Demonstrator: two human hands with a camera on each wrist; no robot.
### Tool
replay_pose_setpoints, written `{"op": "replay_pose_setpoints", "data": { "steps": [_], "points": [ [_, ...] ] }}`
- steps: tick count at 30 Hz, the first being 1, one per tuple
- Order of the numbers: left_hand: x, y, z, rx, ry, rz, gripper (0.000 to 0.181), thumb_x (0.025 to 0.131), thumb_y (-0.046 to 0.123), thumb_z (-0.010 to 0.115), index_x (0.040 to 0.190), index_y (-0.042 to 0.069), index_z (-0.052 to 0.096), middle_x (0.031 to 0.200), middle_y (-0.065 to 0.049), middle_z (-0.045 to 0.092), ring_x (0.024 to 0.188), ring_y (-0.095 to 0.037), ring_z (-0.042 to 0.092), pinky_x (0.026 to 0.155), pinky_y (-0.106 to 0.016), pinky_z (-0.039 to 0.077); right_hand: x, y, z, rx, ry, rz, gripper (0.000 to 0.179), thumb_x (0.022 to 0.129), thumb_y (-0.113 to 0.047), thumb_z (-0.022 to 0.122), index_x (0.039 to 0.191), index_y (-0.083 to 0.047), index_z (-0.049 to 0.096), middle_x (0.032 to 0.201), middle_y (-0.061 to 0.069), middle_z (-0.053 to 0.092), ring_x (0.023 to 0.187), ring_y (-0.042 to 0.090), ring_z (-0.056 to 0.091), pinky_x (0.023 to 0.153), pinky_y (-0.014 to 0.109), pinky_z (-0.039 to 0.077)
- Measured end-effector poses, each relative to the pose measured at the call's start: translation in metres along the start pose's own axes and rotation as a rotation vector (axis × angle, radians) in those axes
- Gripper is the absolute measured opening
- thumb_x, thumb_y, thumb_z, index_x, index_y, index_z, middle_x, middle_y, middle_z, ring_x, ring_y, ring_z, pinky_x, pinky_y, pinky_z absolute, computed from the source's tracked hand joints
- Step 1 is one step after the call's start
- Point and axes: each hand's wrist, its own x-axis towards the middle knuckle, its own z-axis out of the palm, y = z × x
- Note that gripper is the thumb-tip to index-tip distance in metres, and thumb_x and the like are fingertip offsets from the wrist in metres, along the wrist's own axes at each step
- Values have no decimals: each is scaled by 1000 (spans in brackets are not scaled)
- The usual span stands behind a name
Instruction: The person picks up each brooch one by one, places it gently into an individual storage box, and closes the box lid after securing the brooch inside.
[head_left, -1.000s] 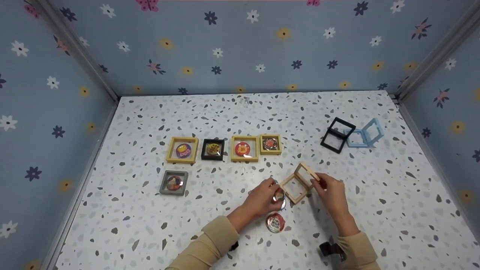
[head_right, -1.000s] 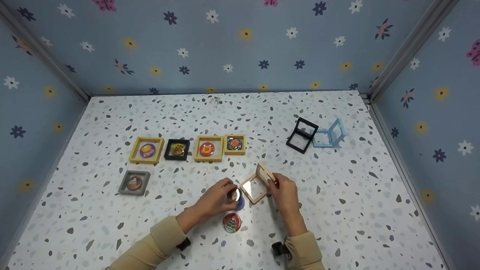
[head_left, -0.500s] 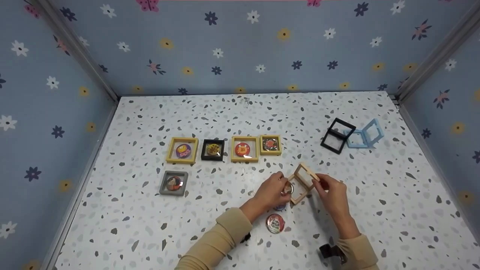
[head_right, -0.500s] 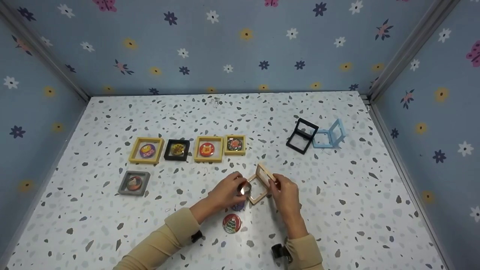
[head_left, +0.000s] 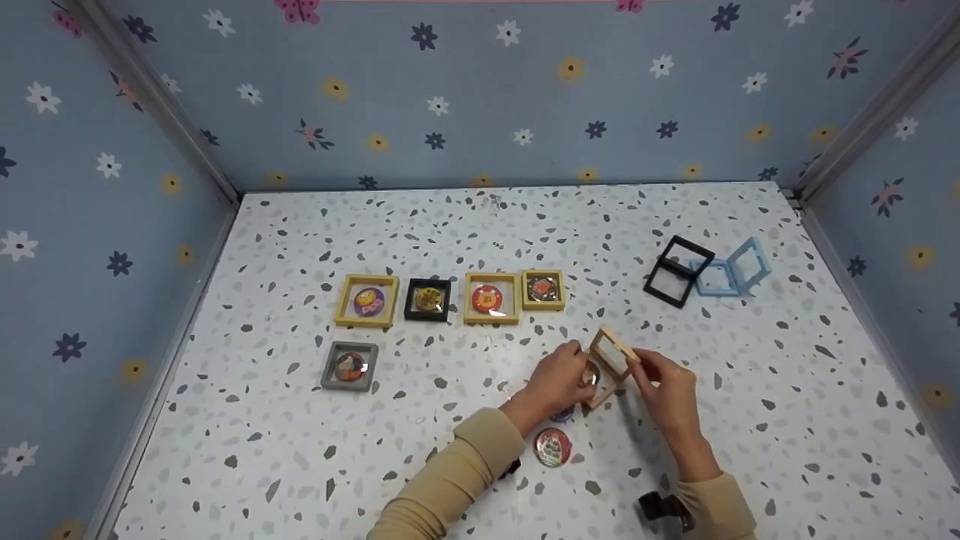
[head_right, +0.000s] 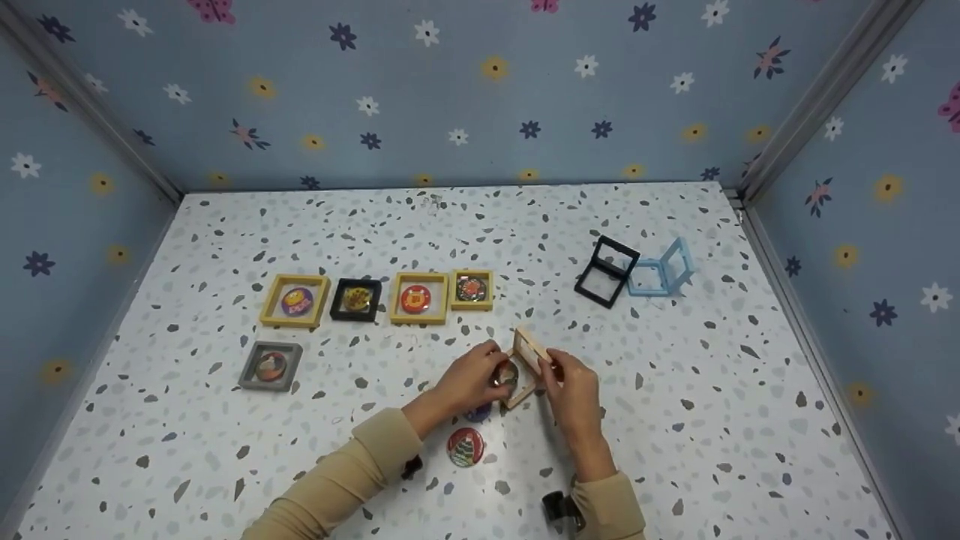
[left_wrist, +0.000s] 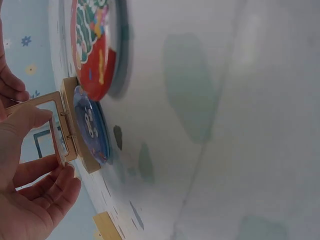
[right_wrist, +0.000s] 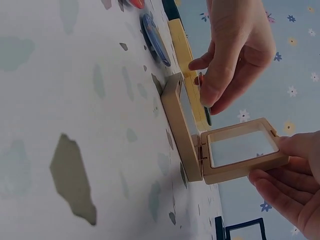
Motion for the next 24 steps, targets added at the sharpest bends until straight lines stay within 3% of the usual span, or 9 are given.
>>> {"op": "replay_pose_setpoints", "data": {
  "steps": [15, 24],
  "points": [
    [9, 4, 10, 84, 20, -15, 21, 71, 28, 65, 76, 9, 58, 85, -4, 48, 72, -15, 46, 62, -26, 43, -2, 2, 0, 12, 47, -58, 15, 82, -10, 62, 92, 0, 67, 82, 8, 66, 64, 14, 61, 58, 32, 50],
    [12, 5, 12, 142, -15, -24, 33, 74, 34, 65, 91, 6, 59, 92, -5, 49, 76, -15, 48, 66, -26, 44, -1, 1, 0, 5, 32, -35, 16, 83, -12, 61, 92, 0, 67, 82, 8, 66, 65, 12, 60, 58, 31, 49]
  ]
}}
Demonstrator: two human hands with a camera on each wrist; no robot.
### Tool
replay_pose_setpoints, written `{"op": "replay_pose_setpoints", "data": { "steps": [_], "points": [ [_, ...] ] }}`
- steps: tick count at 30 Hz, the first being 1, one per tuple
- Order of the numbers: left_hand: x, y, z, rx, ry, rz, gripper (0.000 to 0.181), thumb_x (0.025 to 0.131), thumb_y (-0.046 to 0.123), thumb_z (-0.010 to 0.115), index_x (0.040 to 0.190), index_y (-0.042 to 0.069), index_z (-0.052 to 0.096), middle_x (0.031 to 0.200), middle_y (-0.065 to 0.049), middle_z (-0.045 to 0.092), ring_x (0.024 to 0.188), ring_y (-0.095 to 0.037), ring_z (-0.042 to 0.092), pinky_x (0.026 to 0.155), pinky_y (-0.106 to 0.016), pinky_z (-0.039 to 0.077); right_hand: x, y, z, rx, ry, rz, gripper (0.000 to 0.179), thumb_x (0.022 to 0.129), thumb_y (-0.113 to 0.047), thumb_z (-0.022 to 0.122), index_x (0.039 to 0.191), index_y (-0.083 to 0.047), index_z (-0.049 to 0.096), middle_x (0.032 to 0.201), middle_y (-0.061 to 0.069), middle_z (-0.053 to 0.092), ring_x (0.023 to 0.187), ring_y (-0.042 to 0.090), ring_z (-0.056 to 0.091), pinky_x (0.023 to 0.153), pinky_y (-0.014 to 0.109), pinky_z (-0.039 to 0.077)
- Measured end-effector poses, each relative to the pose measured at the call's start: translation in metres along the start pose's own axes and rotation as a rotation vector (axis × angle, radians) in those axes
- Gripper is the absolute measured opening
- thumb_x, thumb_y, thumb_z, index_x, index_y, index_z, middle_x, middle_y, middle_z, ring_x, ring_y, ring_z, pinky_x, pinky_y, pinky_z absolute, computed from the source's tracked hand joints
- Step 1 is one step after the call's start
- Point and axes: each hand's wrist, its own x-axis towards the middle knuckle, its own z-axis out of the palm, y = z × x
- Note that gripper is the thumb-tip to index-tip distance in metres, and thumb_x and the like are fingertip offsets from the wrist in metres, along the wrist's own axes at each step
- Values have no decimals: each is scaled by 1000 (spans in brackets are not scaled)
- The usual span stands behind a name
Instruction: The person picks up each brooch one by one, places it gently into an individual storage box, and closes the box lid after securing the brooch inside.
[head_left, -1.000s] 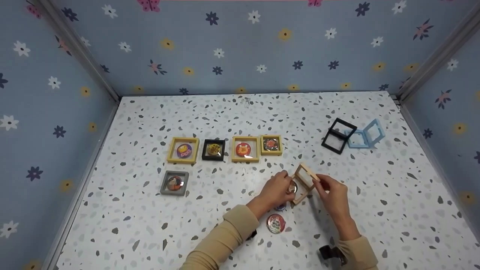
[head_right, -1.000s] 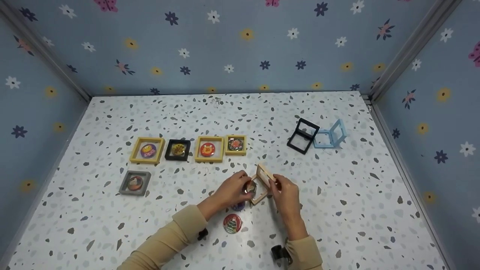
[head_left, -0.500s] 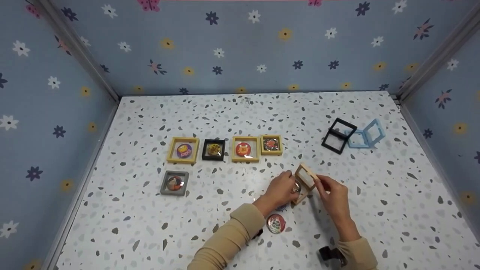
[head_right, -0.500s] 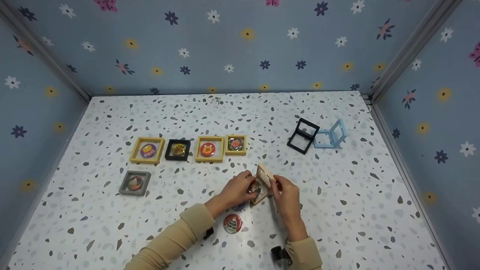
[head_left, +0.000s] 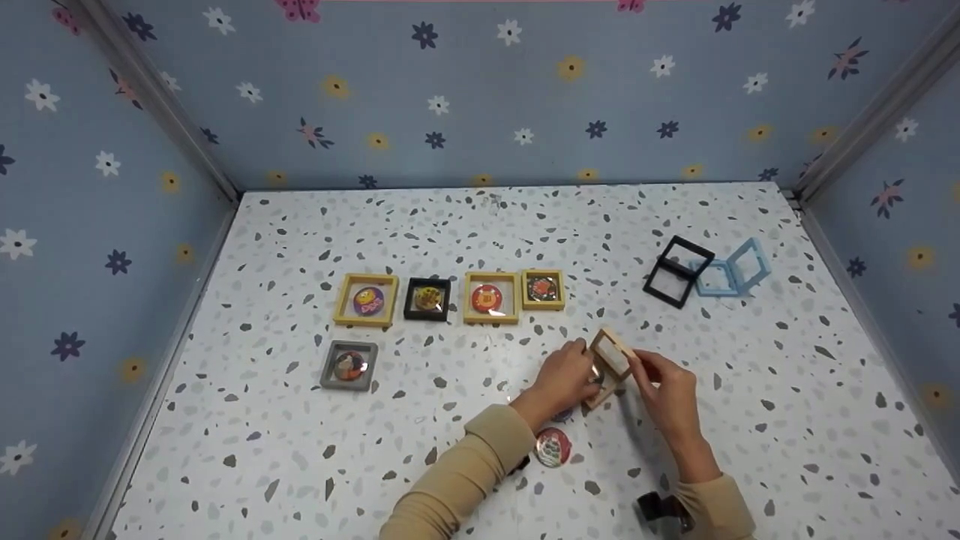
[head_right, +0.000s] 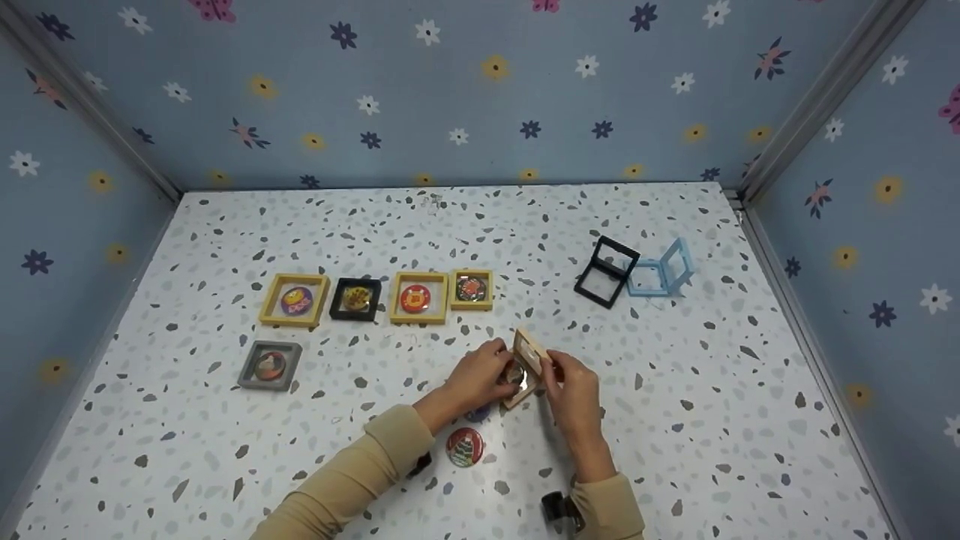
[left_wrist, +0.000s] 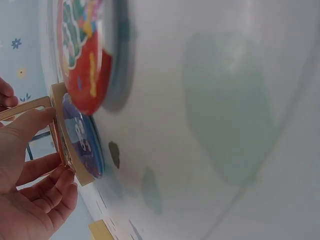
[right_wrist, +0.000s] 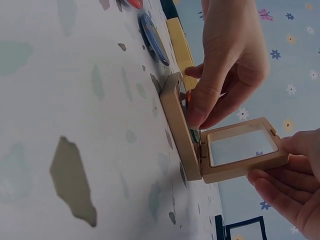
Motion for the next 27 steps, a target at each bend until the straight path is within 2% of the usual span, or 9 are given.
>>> {"op": "replay_pose_setpoints", "data": {
  "steps": [6, 12, 17, 23, 27],
  "points": [
    [-3, -2, -1, -2, 23, 5, 34, 75, 37, 65, 92, 9, 59, 90, -4, 49, 77, -15, 48, 66, -26, 43, 0, 0, 0, -4, -7, 3, 16, 83, -12, 60, 93, 0, 67, 82, 8, 66, 64, 13, 60, 58, 32, 49],
    [-7, -4, -6, -41, -1, -3, 44, 76, 44, 64, 100, 8, 59, 96, -3, 50, 84, -15, 48, 71, -26, 44, 1, -1, 0, -10, -6, -4, 16, 83, -11, 61, 92, 0, 67, 82, 8, 66, 64, 13, 60, 58, 33, 49],
    [-10, -9, -9, -52, 11, -2, 48, 73, 47, 65, 101, 8, 59, 95, -3, 50, 84, -15, 48, 71, -26, 44, 1, 0, 1, -16, -3, -3, 16, 83, -10, 61, 92, 1, 67, 81, 9, 66, 63, 14, 60, 57, 33, 49],
    [-15, -16, -11, -88, -30, -14, 58, 66, 51, 68, 101, 6, 59, 94, -4, 49, 82, -15, 47, 70, -26, 43, 2, 0, 1, -20, -3, 1, 15, 82, -11, 61, 91, 0, 67, 80, 8, 66, 62, 13, 60, 57, 32, 49],
    [-18, -20, -10, -93, -34, -19, 58, 64, 50, 71, 100, 5, 59, 94, -5, 50, 82, -16, 47, 70, -26, 44, 2, -1, 1, -27, -8, 11, 16, 83, -12, 61, 91, 0, 67, 80, 8, 66, 63, 12, 59, 57, 32, 49]
  ]
}}
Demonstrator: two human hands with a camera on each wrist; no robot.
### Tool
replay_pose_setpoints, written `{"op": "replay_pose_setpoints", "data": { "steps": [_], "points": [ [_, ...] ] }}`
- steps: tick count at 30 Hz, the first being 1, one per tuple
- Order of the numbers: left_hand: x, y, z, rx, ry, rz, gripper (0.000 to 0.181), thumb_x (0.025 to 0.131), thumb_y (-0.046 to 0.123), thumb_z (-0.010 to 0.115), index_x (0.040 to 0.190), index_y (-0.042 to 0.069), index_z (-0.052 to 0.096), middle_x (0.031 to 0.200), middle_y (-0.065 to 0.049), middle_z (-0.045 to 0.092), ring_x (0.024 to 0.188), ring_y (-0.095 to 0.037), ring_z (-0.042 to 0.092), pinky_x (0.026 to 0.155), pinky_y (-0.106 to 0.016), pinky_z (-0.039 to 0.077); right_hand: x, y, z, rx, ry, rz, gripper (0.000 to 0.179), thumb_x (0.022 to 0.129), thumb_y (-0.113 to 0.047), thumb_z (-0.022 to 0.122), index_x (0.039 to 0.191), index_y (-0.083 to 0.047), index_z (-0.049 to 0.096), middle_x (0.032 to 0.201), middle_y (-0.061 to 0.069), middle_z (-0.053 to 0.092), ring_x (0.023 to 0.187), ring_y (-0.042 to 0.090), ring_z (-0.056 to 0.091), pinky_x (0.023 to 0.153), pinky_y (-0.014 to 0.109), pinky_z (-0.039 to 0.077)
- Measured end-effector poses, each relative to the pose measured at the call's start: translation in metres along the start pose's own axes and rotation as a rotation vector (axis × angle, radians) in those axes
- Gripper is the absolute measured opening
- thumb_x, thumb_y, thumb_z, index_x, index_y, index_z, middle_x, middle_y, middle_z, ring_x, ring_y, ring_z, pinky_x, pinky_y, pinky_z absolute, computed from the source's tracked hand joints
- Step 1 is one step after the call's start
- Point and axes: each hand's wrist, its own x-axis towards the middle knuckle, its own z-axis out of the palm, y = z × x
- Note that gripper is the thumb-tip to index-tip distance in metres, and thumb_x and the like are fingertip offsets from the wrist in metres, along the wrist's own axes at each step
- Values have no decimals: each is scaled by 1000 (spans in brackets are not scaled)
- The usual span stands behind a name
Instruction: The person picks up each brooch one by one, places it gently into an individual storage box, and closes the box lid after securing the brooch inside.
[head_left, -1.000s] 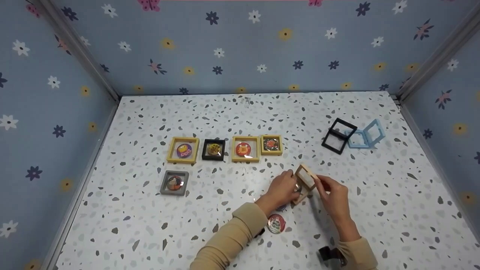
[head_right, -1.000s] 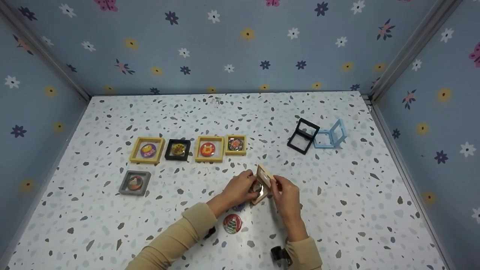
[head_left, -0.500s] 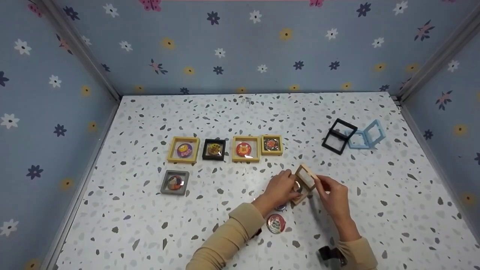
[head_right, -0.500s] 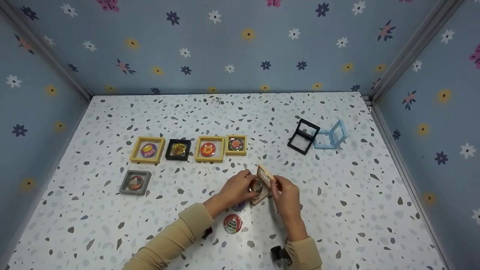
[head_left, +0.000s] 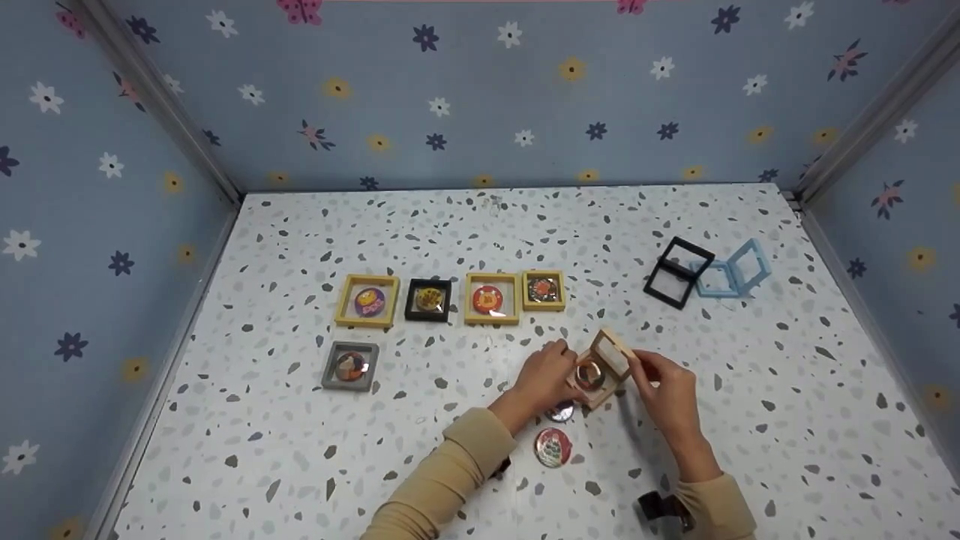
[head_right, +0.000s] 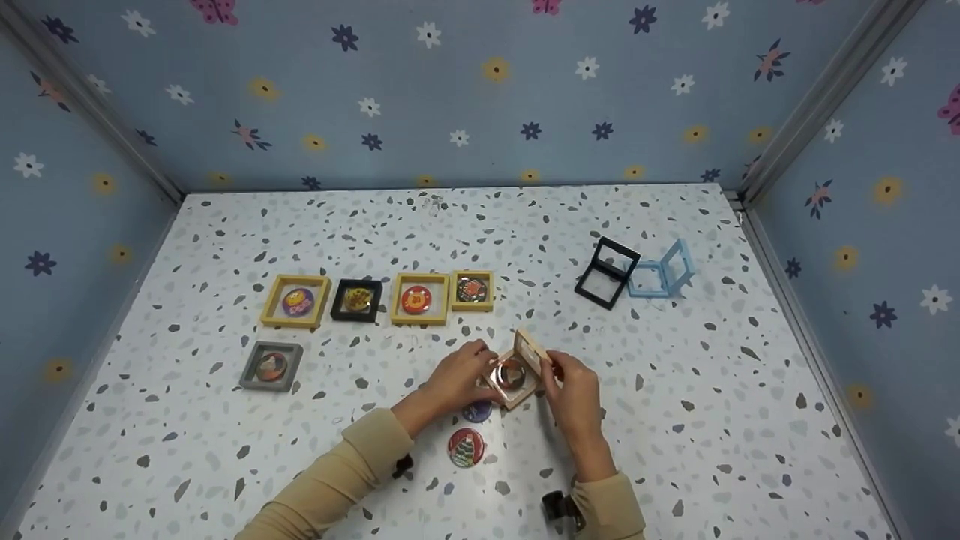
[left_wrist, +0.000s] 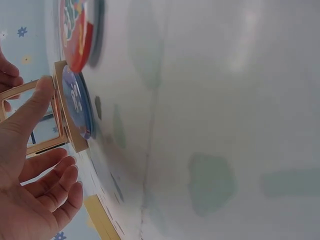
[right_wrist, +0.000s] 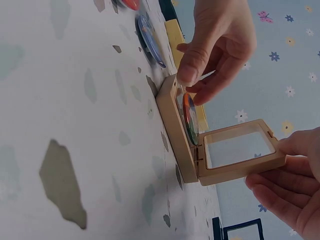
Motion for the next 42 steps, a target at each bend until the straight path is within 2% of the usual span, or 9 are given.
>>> {"op": "replay_pose_setpoints", "data": {
  "steps": [8, 20, 26, 31, 42],
  "points": [
    [-1, -4, 3, 14, -17, -39, 49, 67, 46, 71, 92, 5, 60, 91, -5, 50, 80, -17, 48, 67, -27, 44, -1, -1, 0, -7, -13, 10, 16, 83, -13, 61, 91, 0, 67, 80, 8, 65, 64, 13, 59, 58, 31, 49],
    [-3, -8, 5, 5, 32, -39, 41, 67, 43, 72, 83, 7, 60, 83, -3, 50, 75, -17, 48, 63, -28, 43, -7, -7, 3, 7, -3, -46, 12, 79, -8, 65, 87, 0, 67, 78, 8, 64, 69, 16, 60, 60, 34, 50],
    [-1, -8, 3, -14, 9, -46, 39, 68, 40, 72, 84, 7, 60, 83, -3, 50, 75, -17, 48, 64, -27, 43, -12, -12, 6, 0, -13, -83, 9, 76, -8, 68, 84, -4, 67, 78, 5, 63, 72, 16, 59, 62, 33, 50],
    [-1, -8, 3, -24, 10, -48, 38, 68, 39, 72, 83, 6, 61, 83, -3, 51, 75, -17, 48, 64, -27, 43, -16, -15, 9, 10, -43, -104, 7, 74, -7, 70, 80, -5, 67, 77, 3, 61, 73, 14, 58, 64, 32, 49],
    [-1, -9, 1, -89, 18, -62, 35, 69, 37, 72, 80, 7, 59, 79, -2, 49, 72, -16, 47, 64, -26, 43, -20, -19, 17, -3, -147, -72, 11, 69, -6, 74, 76, -7, 66, 77, 0, 57, 70, 14, 55, 60, 34, 46]
  ]
}}
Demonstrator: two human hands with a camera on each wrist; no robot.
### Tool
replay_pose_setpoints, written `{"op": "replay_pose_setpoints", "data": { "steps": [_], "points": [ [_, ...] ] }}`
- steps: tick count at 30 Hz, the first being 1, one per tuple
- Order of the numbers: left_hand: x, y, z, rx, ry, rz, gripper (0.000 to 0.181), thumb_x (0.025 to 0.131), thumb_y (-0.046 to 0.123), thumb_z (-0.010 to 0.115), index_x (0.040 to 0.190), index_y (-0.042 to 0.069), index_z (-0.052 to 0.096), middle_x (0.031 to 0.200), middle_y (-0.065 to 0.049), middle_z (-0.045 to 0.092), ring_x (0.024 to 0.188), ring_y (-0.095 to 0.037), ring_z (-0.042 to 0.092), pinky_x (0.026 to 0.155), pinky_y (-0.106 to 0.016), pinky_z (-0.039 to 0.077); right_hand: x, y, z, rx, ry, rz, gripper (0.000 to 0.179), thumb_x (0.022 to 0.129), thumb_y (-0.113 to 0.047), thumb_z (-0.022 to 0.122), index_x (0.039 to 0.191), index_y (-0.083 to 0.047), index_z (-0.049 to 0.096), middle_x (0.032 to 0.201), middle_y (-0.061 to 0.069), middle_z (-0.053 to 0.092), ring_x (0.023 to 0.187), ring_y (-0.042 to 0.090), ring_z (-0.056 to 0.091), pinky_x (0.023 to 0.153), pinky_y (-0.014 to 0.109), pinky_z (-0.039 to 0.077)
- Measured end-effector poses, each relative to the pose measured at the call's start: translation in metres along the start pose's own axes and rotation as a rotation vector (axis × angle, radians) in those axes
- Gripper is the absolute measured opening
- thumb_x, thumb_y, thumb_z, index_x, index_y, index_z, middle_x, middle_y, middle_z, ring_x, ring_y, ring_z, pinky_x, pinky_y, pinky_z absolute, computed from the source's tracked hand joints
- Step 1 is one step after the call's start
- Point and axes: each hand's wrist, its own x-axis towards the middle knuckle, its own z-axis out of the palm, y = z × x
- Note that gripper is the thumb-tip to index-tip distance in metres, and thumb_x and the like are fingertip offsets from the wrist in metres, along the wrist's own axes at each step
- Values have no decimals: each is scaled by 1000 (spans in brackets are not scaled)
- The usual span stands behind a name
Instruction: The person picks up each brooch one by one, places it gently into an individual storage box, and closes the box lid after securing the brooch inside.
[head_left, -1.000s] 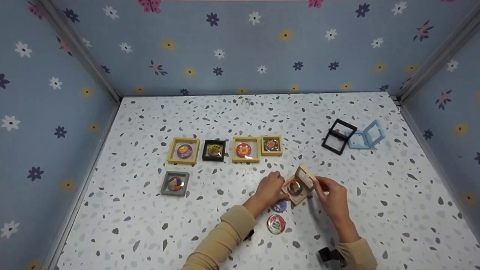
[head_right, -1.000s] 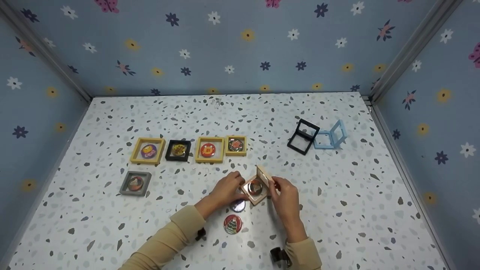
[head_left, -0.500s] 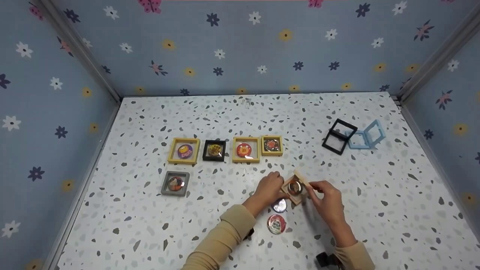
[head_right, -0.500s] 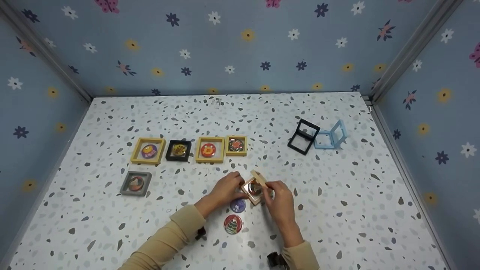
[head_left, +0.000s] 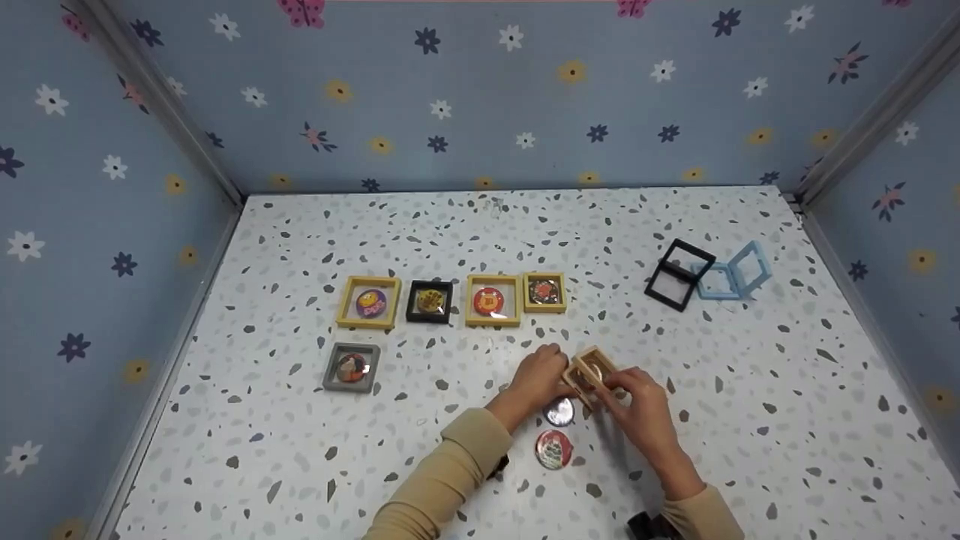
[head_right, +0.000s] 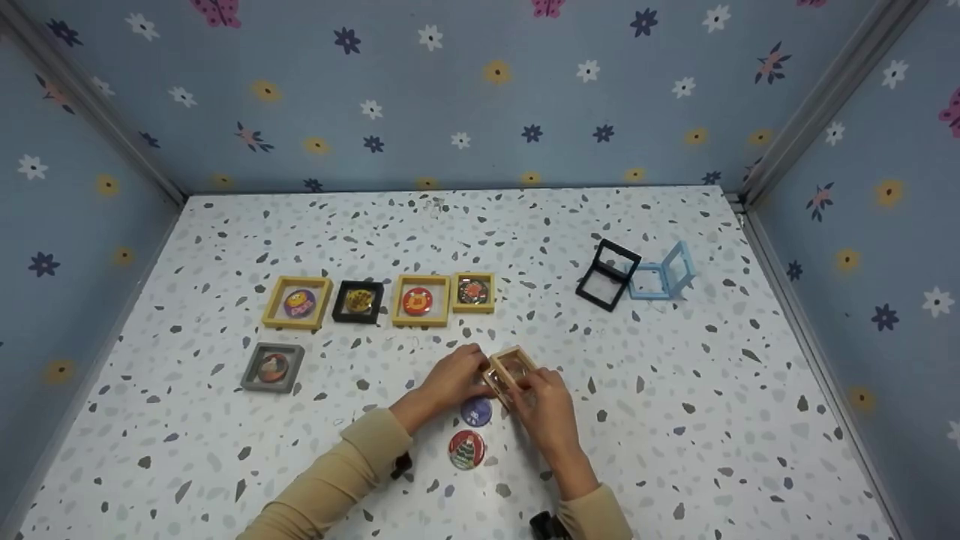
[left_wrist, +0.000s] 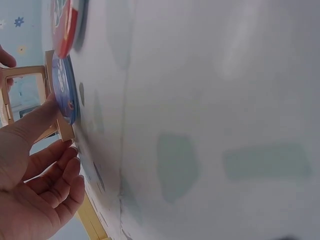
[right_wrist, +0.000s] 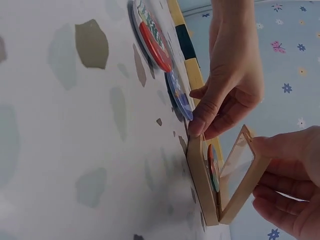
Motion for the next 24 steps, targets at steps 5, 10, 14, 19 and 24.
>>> {"op": "replay_pose_setpoints", "data": {
  "steps": [5, 10, 14, 19, 24],
  "points": [
    [0, -1, 0, 19, 11, 10, 34, 69, 36, 72, 79, 7, 59, 78, -2, 49, 71, -16, 47, 63, -26, 43, -1, -1, 4, -42, -25, -6, 11, 67, -8, 75, 73, -8, 66, 75, -1, 58, 70, 13, 53, 65, 33, 45],
    [1, -1, 2, 66, 27, 37, 34, 69, 36, 72, 79, 6, 61, 76, -3, 49, 70, -16, 48, 61, -26, 43, -1, -2, 8, -73, -58, -16, 11, 67, -8, 76, 72, -7, 67, 74, -1, 59, 71, 14, 51, 61, 32, 44],
    [2, -1, 2, 61, 5, 23, 34, 70, 36, 72, 82, 5, 61, 78, -3, 49, 71, -16, 48, 62, -26, 43, -2, -3, 10, -108, -94, -20, 9, 68, -9, 75, 71, -6, 66, 76, 0, 58, 72, 16, 50, 61, 32, 44],
    [1, 0, 1, 53, -21, 4, 35, 70, 36, 72, 85, 6, 61, 80, -3, 50, 73, -16, 48, 64, -25, 43, -3, -3, 13, -157, -128, -23, 9, 69, -11, 74, 72, -6, 67, 77, 1, 56, 73, 15, 50, 61, 31, 44],
    [2, 1, 0, 34, -48, -22, 35, 70, 35, 72, 87, 6, 62, 81, -3, 50, 74, -16, 48, 66, -25, 43, -3, -5, 15, -184, -159, -2, 11, 69, -9, 74, 78, -6, 69, 80, 1, 57, 74, 16, 49, 63, 32, 45]
  ]
}}
